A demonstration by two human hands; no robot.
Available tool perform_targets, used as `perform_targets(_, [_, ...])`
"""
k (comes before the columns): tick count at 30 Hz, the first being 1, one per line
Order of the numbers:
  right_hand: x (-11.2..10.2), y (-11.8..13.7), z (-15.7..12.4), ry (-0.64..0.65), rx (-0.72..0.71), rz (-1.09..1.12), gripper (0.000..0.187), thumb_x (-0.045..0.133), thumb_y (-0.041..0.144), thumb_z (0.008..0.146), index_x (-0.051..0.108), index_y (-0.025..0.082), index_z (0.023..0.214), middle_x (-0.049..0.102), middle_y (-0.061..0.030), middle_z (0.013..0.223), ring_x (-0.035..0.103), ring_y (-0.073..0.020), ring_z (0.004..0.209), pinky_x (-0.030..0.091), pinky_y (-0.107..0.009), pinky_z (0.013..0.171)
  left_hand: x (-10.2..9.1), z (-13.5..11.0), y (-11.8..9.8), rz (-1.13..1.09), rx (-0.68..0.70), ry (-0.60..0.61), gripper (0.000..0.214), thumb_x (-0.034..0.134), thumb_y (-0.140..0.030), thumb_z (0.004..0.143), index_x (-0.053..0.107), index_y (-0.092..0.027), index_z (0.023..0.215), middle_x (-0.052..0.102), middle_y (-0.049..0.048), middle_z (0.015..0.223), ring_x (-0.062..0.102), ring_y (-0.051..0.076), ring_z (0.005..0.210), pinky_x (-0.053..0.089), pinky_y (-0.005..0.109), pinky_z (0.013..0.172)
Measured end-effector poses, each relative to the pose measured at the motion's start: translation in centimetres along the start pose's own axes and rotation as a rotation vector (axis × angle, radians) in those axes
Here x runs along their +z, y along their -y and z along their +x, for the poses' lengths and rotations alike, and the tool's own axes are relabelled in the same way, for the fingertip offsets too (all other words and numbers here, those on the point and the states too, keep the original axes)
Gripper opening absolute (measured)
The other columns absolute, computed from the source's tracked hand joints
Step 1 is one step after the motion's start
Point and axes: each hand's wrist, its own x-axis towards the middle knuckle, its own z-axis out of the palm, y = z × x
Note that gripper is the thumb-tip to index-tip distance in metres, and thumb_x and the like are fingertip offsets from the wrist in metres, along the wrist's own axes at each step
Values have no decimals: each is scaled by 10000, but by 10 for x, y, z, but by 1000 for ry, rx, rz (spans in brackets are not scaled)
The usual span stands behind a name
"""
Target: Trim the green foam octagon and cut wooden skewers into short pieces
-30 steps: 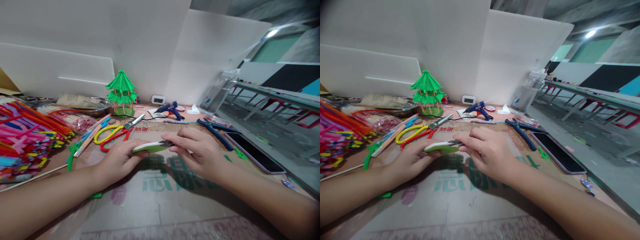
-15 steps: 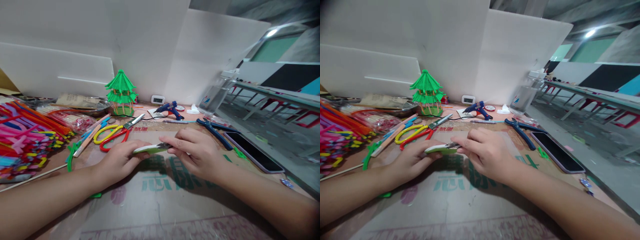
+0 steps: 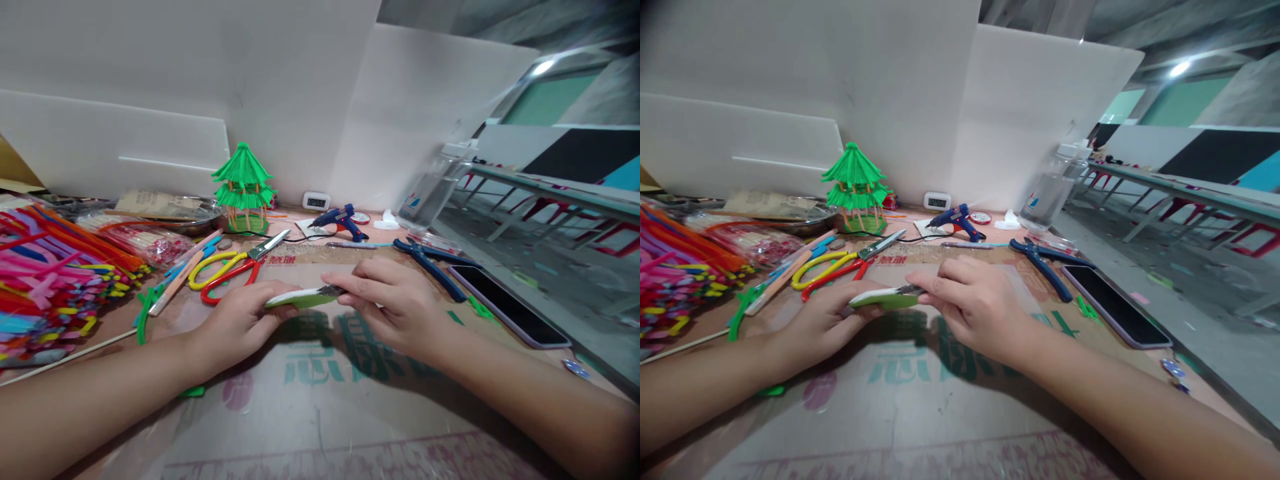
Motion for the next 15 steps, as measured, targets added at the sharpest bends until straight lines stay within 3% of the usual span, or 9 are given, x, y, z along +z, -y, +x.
perform_targets(5, [-1, 3, 1, 3, 12, 10, 272, 534, 185, 910, 664, 151, 1146, 570, -39, 733, 500, -141, 650, 372, -272, 574, 1, -1, 2, -7, -9, -3, 196, 501, -182, 906, 649, -208, 1031, 707, 17, 951, 644, 155, 839, 507, 252, 759])
perform_targets(8, [0, 3, 2, -19, 106, 113, 277, 528, 221, 918, 652, 163, 1160, 598, -44, 777, 533, -145, 689, 409, -272, 615, 1, 1, 3, -55, -105, -13, 181, 511, -243, 911, 647, -193, 1019, 707, 21, 931, 642, 169, 829, 509, 265, 739])
perform_targets(12, [9, -5, 1, -196, 508, 389, 274, 480, 344, 942, 632, 180, 1098, 645, -62, 954, 580, -163, 845, 449, -288, 726, 2, 6, 2, -190, -349, -43, 269, 521, -405, 906, 625, -166, 973, 703, 33, 919, 647, 188, 804, 515, 260, 661])
perform_targets(15, [21, -12, 0, -133, 770, 591, 317, 490, 443, 907, 629, 167, 977, 594, -16, 792, 522, -128, 659, 415, -255, 586, 2, 9, 3, -299, -436, -62, 319, 538, -445, 888, 601, -165, 1028, 699, 46, 982, 653, 200, 838, 521, 260, 657])
